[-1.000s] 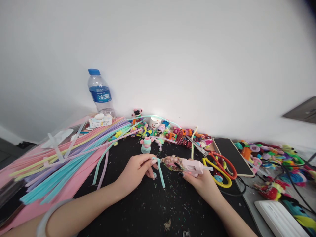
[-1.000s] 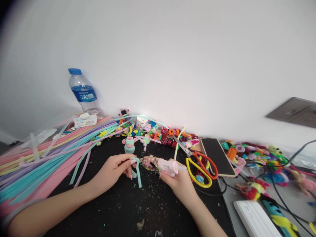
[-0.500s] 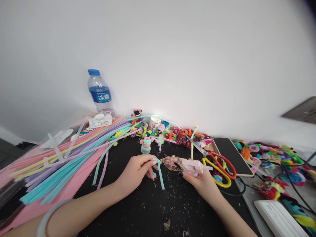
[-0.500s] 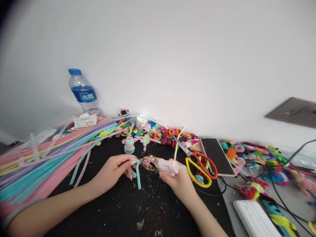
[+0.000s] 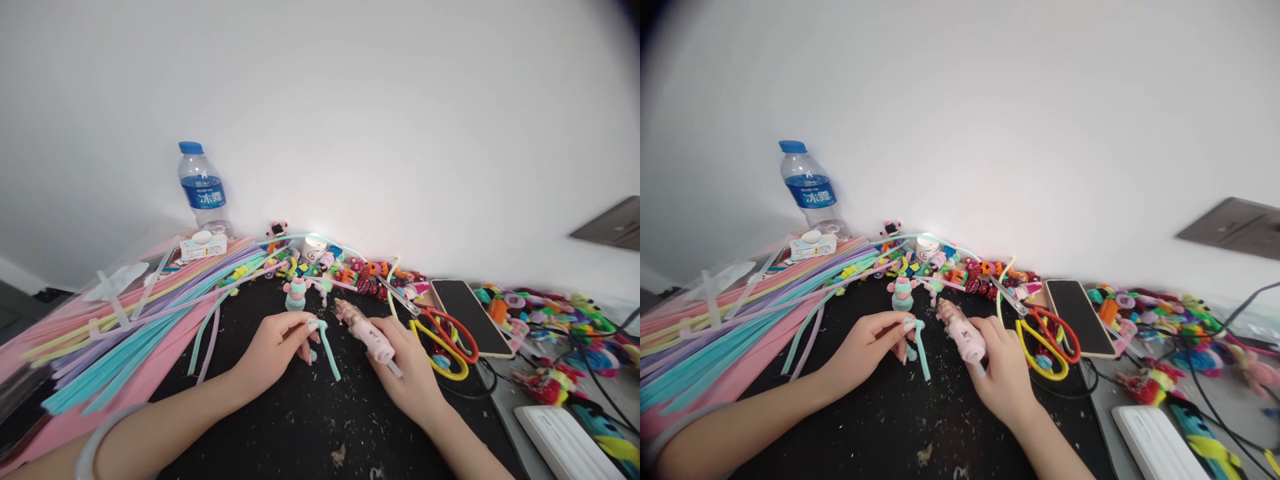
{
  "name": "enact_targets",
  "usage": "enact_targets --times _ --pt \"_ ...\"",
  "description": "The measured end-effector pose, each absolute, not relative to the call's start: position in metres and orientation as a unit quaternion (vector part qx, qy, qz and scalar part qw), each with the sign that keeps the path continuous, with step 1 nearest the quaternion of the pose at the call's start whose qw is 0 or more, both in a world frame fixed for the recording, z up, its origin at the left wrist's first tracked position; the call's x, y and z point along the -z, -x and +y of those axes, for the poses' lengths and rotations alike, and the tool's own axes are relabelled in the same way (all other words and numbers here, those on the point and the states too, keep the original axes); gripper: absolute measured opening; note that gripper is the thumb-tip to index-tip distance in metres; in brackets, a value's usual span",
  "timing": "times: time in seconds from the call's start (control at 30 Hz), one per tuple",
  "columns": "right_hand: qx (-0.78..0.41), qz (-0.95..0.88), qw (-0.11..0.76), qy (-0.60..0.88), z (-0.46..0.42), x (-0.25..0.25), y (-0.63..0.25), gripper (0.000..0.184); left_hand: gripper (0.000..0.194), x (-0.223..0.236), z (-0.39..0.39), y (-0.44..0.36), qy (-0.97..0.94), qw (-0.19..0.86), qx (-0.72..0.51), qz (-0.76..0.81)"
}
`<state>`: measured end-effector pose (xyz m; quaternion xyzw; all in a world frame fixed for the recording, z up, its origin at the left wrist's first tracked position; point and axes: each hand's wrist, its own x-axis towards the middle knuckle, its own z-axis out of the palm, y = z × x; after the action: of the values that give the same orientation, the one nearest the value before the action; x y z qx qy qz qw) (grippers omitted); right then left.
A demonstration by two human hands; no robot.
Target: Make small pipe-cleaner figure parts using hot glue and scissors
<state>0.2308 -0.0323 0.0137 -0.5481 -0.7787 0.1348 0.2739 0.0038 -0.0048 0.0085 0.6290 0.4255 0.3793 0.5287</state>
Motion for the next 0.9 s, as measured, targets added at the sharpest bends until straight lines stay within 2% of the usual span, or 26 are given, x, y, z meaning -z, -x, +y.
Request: enact_targets --times 0.17,0.3,0.53,0.77,0.9 --pt "-0.062 -0.802 0.177 0.567 -0.037 -0.016 -0.226 0.044 0.023 -0.012 -0.007 -0.004 -0.636 0.518 -0.387 0.42" --pt "-0.033 -0.814 0.184 0.55 -0.041 -0.02 -0.222 0.051 0.023 -0.014 -0.008 -0.005 -0.644 0.517 -0.379 0.417" --pt "-0.006 -0.855 0.296 0.425 -0.052 -0.021 -0.211 0.031 0.02 -0.009 -0.016 -0.01 -0.666 0.533 -0.345 0.391" --pt "-0.047 -0.878 0.303 0.367 -0.058 -0.018 -0.212 0.022 0.025 -0.01 -0.022 -0.011 -0.744 0.48 -0.302 0.353" --pt "-0.065 -0.861 0.343 0.37 -0.059 -0.016 -0.213 0.022 0.025 -0.012 -0.022 -0.009 -0.782 0.429 -0.298 0.34"
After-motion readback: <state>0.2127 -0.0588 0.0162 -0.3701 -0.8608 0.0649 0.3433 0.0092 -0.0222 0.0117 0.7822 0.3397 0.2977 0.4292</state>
